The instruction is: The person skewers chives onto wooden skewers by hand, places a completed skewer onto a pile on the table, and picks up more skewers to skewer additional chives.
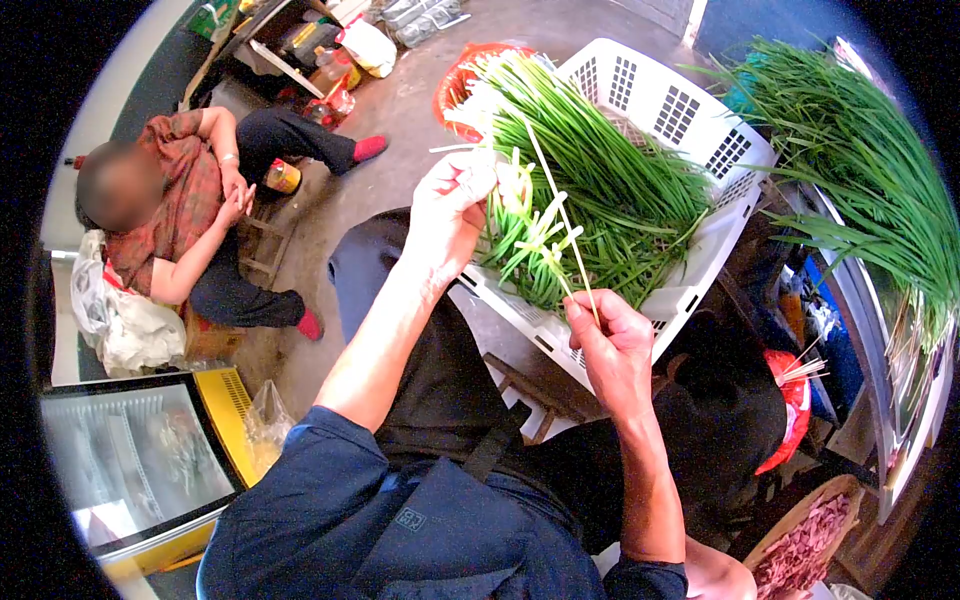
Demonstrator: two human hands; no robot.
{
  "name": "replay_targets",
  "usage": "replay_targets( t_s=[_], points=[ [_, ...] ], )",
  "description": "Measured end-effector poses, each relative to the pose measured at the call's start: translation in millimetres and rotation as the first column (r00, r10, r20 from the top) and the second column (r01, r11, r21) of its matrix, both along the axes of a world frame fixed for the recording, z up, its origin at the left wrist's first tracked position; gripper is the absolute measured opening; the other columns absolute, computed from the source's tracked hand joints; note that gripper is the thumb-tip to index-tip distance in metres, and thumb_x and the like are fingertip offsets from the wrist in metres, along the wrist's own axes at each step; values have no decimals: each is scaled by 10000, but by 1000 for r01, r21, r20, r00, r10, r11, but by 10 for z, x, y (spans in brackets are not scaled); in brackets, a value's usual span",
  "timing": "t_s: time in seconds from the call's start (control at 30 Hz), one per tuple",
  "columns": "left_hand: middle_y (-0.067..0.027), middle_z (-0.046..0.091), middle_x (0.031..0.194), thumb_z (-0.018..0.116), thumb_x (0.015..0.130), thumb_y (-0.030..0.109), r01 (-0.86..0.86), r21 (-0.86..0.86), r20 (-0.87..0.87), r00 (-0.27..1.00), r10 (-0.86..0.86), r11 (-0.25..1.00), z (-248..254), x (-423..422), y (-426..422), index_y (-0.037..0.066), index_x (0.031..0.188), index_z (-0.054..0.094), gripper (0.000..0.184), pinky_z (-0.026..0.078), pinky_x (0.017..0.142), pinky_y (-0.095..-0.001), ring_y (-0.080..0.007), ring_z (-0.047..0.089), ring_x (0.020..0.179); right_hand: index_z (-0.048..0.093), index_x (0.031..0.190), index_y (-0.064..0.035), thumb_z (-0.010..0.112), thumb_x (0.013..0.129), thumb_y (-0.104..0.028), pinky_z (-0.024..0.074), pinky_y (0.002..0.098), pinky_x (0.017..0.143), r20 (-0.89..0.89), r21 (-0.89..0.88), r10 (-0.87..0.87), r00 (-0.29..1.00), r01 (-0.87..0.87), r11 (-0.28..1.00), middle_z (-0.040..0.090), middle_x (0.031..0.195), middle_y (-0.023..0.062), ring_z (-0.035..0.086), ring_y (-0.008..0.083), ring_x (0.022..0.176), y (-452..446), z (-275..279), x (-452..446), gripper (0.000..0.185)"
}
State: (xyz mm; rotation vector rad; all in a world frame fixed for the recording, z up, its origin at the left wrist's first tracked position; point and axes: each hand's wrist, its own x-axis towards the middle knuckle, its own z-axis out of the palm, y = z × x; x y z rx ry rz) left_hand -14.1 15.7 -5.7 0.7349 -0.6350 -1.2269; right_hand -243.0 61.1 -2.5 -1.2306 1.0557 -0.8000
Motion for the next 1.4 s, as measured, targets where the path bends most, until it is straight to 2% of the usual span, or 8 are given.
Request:
replay_targets(
  t_s=[0.23,0.43,0.5,0.63,0.93,1.03,1.3,1.4],
  points=[
    [-93,672,962,620,888,-1,-1,-25,-4,1000,1,1000,-24,-15,-5,-13,1067,599,181,524,826,-311,-169,645,882,672,942,-8,639,925,-129,391,208,537,-18,11,10,1000,-9,1000,558,648,-39,485,35,586,-2,-17,-19,127],
    [-97,671,971,631,881,8,-55,-28,89,994,57,998,-26,-26,7,-13,1040,597,163,524,836,-319,-180,646,887,673,947,-6,639,923,-124,393,206,536,0,14,6,1000,-6,1000,561,650,-39,489,36,585,0,-1,-18,124],
    [-107,672,973,643,871,17,-7,-28,-5,1000,7,1000,10,-19,17,-11,1022,589,163,526,842,-331,-192,649,896,672,950,-5,639,923,-124,397,204,538,7,24,-1,1000,1,1000,563,652,-38,495,35,588,5,17,-3,126],
    [-117,673,977,651,863,22,-7,-1,-33,999,7,1000,-45,4,-2,-9,1013,582,168,527,845,-340,-200,652,906,672,952,-4,639,924,-128,400,203,539,-2,18,9,1000,-9,1000,568,655,-36,498,34,588,4,4,-8,132],
    [-106,671,992,649,868,24,-43,-13,71,996,44,999,2,-35,22,-4,997,593,143,514,869,-330,-192,647,909,670,950,-2,641,924,-136,402,205,539,12,29,19,1000,-19,999,570,652,-33,495,36,582,6,-20,-22,139],
    [-102,672,1005,644,875,27,-19,-54,74,997,23,998,-12,-29,22,-5,1000,602,136,504,881,-328,-186,645,916,670,955,-1,640,924,-132,401,206,536,21,20,12,1000,-13,1000,566,649,-33,494,36,580,4,-24,-17,138],
    [-118,670,997,639,897,128,130,104,-18,991,-129,986,-3,98,21,-24,1046,617,214,513,854,-331,-196,649,900,680,931,-7,643,911,-106,391,207,527,-56,0,5,998,-5,1000,564,659,-34,488,37,582,-2,21,-35,108],
    [-132,671,1007,644,895,128,196,58,21,980,-197,979,-25,104,21,-27,1047,624,218,520,827,-327,-201,653,896,679,936,-1,639,910,-98,391,207,526,-48,0,11,999,-11,1000,563,661,-36,490,37,584,4,28,-56,108]
  ],
)
